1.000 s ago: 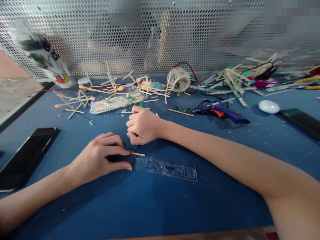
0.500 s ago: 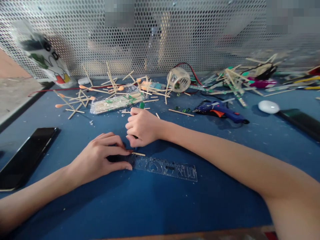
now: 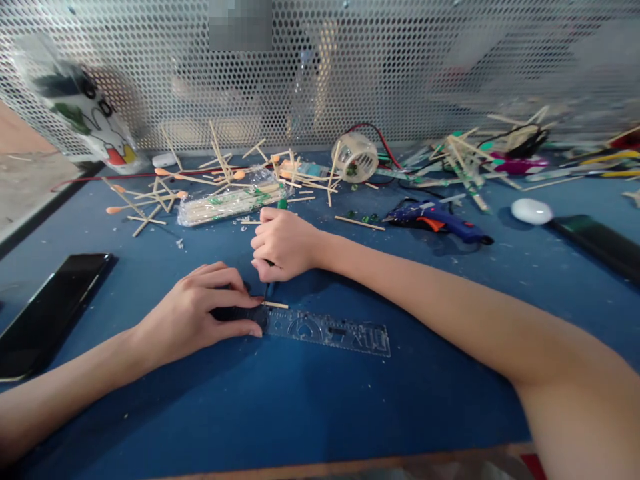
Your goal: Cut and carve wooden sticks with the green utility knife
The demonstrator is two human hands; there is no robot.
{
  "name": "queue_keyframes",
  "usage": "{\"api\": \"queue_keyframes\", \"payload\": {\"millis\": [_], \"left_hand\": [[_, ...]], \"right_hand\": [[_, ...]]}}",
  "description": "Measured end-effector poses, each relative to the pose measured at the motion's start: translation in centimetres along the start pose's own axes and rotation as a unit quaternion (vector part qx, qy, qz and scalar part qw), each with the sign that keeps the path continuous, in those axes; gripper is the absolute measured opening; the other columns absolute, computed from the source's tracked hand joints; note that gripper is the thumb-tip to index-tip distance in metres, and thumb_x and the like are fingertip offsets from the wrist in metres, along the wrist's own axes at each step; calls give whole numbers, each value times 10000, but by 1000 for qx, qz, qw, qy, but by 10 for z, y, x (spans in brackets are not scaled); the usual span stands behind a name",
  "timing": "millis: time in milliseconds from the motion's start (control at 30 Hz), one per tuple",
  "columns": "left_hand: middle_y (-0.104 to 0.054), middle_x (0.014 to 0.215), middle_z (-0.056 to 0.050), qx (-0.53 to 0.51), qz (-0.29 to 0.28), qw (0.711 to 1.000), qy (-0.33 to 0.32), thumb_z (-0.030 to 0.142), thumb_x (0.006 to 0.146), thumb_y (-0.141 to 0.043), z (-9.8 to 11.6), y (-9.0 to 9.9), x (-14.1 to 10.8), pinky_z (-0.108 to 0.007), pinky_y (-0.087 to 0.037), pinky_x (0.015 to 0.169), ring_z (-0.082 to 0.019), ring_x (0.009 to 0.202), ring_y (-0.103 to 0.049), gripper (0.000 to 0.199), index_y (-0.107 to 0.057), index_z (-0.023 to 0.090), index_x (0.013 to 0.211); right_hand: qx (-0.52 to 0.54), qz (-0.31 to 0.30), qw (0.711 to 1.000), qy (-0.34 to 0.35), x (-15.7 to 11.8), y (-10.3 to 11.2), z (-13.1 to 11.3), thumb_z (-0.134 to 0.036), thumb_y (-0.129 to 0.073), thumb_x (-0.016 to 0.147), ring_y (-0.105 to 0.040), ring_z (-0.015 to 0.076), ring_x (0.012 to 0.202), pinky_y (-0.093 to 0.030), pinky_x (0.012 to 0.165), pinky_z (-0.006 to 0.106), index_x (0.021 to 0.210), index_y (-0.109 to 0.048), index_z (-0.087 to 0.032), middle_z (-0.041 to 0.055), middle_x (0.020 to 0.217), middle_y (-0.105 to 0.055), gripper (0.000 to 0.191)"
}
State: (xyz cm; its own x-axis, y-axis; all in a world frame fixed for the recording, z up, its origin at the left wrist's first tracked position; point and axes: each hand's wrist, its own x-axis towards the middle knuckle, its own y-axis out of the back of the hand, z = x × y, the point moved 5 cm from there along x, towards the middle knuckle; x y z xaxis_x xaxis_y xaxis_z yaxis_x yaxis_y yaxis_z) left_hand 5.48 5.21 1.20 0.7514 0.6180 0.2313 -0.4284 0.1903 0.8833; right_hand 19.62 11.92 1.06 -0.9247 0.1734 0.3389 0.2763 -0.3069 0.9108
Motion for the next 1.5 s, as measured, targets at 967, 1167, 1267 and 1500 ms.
{"api": "queue_keyframes", "payload": {"millis": [967,1167,1267,1500], "left_hand": [[-680,944,7,3,10,1000,-5,471,886,-757,0,-1,-1,-332,-482,818,-180,890,-594,265,-774,277,1066],[-682,945,-5,5,19,1000,-5,488,895,-743,0,-1,-2,-328,-477,814,-179,883,-595,265,-781,274,1045],[-683,953,-3,2,15,1000,0,481,891,-751,0,-1,-2,-324,-475,827,-175,893,-593,266,-779,277,1059],[-684,947,5,-6,17,1000,4,472,886,-763,-1,-1,-2,-311,-460,823,-169,878,-588,256,-778,288,1063]], "right_hand": [[-6,44,998,-43,-12,0,12,-279,-404,888,-350,130,569,-299,767,373,560,-497,-206,-43,567,-565,349],[29,43,997,-58,-12,-2,9,-276,-368,904,-356,134,579,-299,779,378,555,-489,-208,-33,563,-548,376],[18,47,997,-51,-10,-3,7,-282,-380,900,-351,136,585,-301,784,379,554,-487,-209,-35,561,-544,370],[4,56,998,-40,-11,-3,7,-299,-391,903,-341,133,585,-303,776,380,559,-475,-207,-43,563,-540,365]]}}
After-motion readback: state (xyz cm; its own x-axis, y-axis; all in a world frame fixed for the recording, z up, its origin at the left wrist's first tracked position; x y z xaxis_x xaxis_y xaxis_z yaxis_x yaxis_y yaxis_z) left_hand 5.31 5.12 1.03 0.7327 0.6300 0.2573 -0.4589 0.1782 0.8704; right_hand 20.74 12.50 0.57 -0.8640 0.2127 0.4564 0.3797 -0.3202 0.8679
